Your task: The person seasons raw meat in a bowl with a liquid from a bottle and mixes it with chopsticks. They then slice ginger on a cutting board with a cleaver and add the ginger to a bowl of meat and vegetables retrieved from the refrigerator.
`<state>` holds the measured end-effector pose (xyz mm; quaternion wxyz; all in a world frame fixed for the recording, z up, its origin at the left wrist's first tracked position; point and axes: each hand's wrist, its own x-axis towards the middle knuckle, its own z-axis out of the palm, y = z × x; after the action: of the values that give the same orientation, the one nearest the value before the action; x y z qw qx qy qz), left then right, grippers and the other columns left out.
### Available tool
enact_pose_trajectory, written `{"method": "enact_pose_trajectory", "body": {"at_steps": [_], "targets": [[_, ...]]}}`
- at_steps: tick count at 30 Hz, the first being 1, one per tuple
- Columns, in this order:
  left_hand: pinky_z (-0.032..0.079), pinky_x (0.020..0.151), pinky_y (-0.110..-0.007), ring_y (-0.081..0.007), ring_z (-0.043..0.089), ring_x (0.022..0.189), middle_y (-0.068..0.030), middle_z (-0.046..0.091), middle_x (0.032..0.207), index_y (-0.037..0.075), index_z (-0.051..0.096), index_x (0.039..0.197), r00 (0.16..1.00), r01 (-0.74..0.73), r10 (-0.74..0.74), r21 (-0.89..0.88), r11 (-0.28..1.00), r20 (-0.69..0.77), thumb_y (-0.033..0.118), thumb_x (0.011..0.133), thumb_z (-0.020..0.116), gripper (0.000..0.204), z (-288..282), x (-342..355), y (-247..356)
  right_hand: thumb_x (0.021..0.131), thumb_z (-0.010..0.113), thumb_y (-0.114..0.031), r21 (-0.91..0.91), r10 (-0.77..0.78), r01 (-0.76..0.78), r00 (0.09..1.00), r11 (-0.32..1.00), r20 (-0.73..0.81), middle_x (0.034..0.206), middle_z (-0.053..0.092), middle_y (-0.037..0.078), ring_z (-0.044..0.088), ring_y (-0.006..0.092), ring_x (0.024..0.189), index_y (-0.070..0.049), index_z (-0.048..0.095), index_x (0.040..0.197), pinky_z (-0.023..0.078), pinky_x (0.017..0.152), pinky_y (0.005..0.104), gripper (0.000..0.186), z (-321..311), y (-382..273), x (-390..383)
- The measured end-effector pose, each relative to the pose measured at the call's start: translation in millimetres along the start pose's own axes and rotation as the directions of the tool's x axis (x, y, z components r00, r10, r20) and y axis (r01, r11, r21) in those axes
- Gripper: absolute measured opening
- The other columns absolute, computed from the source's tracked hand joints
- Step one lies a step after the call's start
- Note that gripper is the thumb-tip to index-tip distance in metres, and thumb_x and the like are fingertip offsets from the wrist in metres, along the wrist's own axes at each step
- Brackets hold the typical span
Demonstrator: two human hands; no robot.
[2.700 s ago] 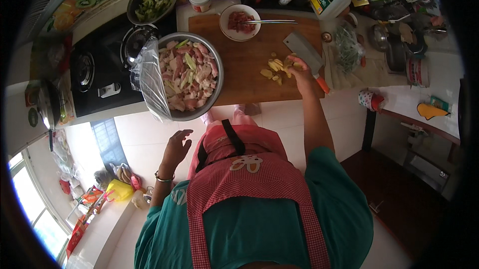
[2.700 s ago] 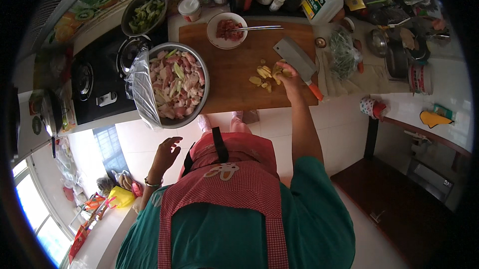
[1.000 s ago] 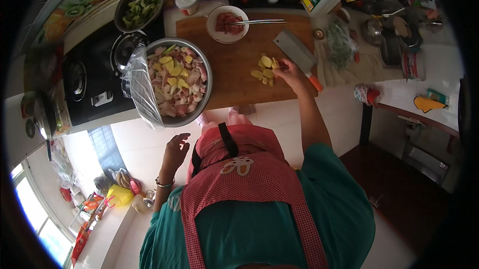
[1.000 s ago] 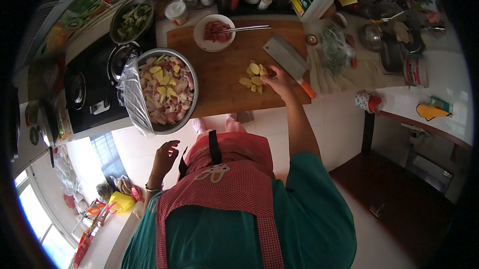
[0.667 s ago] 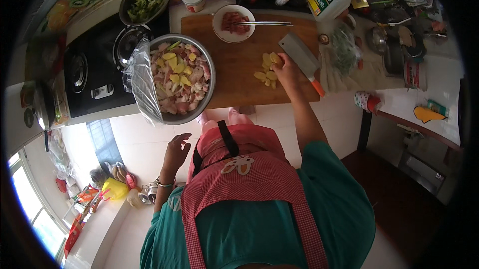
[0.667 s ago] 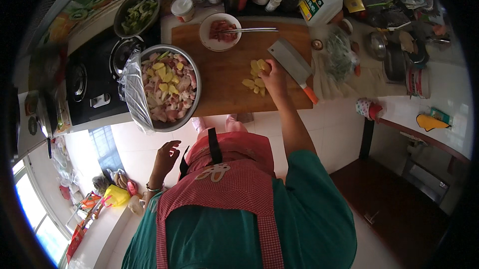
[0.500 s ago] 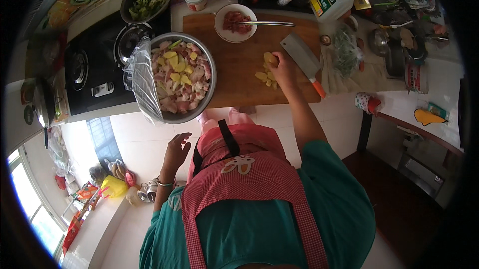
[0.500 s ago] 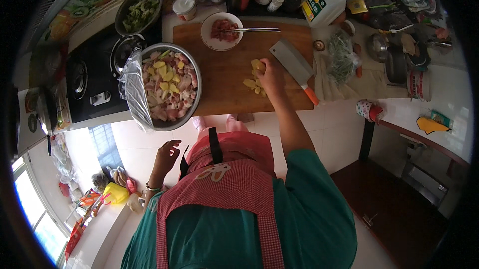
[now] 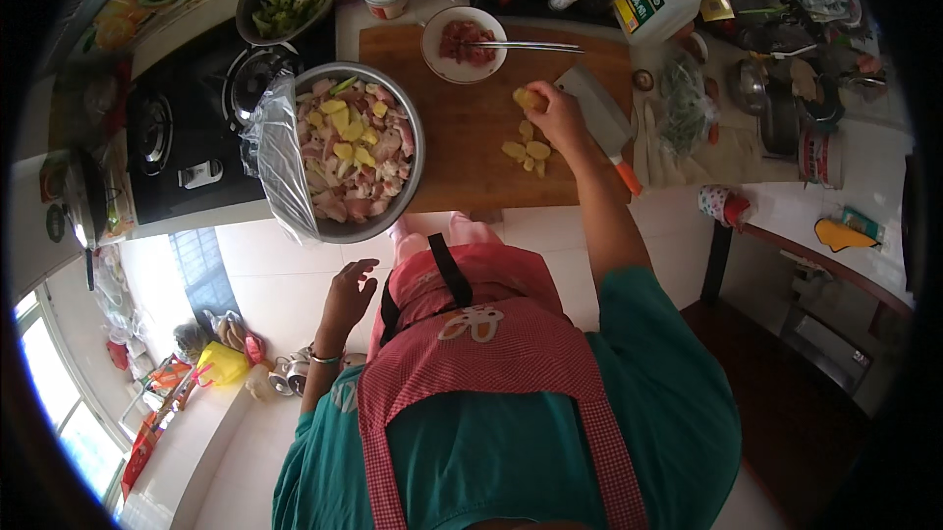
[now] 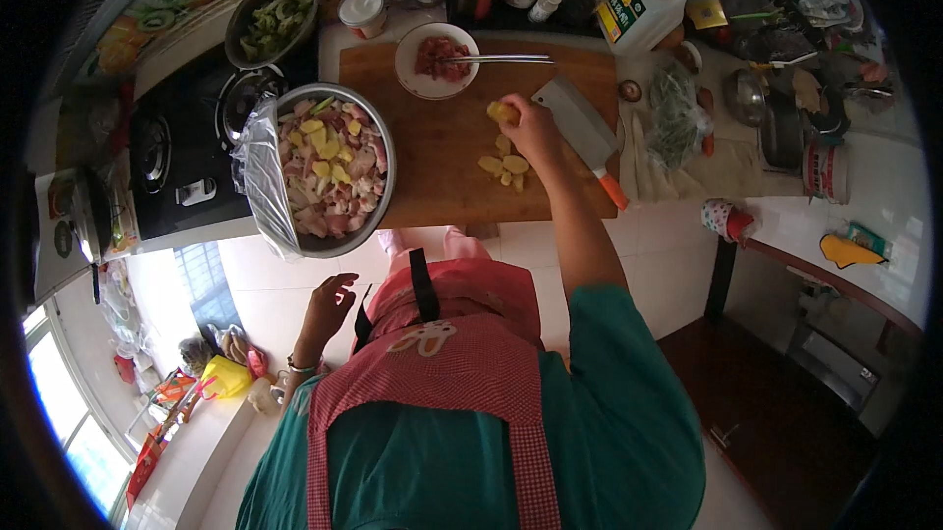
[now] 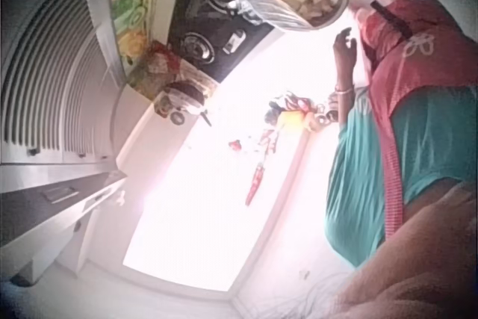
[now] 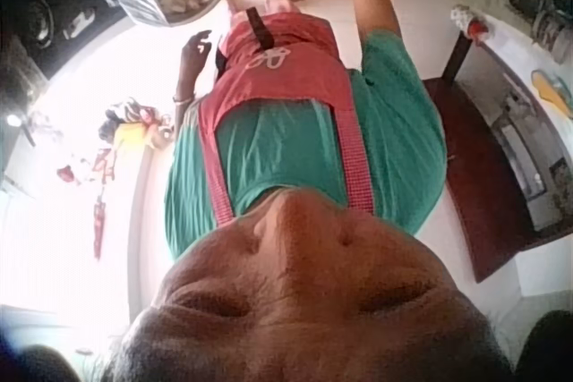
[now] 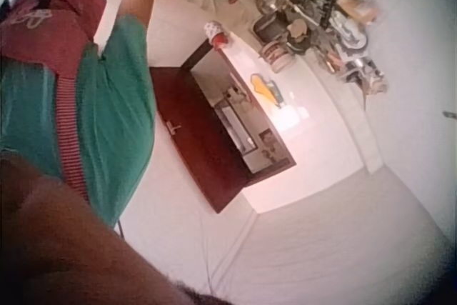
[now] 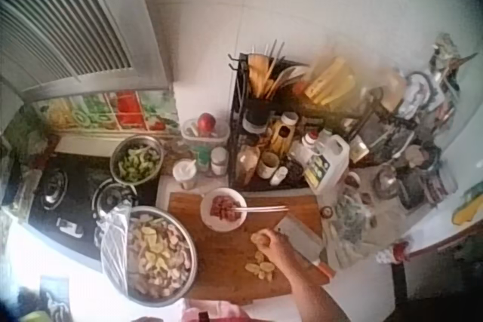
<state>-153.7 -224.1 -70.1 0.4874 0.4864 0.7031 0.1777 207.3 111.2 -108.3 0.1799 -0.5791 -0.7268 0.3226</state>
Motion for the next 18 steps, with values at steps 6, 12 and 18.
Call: {"method": "enact_pose_trajectory", "body": {"at_steps": [6,12,18], "targets": [[0.057,0.081,-0.038,-0.0286,0.069,0.091,-0.0159,0.071,0.109,0.006,0.067,0.122,1.0,0.001,-0.001,-0.004,1.0,-0.016,0.001,0.085,0.066,0.037,2.8,-3.3,-6.8,0.079,0.078,-0.008,-0.027,0.031,-0.022,0.929,0.999,0.37,0.103,0.073,0.012,0.07,0.0221,0.095,-0.006,0.066,0.117,0.053,0.084,0.0322,0.039,-14.1,2.3,-6.8],[0.057,0.082,-0.038,-0.029,0.07,0.091,-0.0165,0.071,0.109,0.005,0.067,0.122,1.0,0.011,-0.011,-0.014,1.0,-0.021,0.001,0.086,0.065,0.036,3.9,-2.0,-4.4,0.078,0.081,-0.011,0.099,-0.003,-0.017,0.979,0.995,0.206,0.104,0.073,0.011,0.07,0.0228,0.096,-0.006,0.067,0.117,0.054,0.083,0.0332,0.041,-18.9,16.8,13.0],[0.057,0.082,-0.038,-0.0292,0.069,0.091,-0.0167,0.071,0.108,0.005,0.067,0.122,1.0,0.003,-0.003,0.002,1.0,-0.006,0.001,0.086,0.065,0.036,5.7,1.4,-0.6,0.084,0.078,-0.018,-0.191,0.019,-0.013,0.999,0.981,0.028,0.114,0.071,0.015,0.068,0.033,0.103,-0.009,0.061,0.13,0.055,0.087,0.0418,0.05,-3.9,16.7,59.7]]}}
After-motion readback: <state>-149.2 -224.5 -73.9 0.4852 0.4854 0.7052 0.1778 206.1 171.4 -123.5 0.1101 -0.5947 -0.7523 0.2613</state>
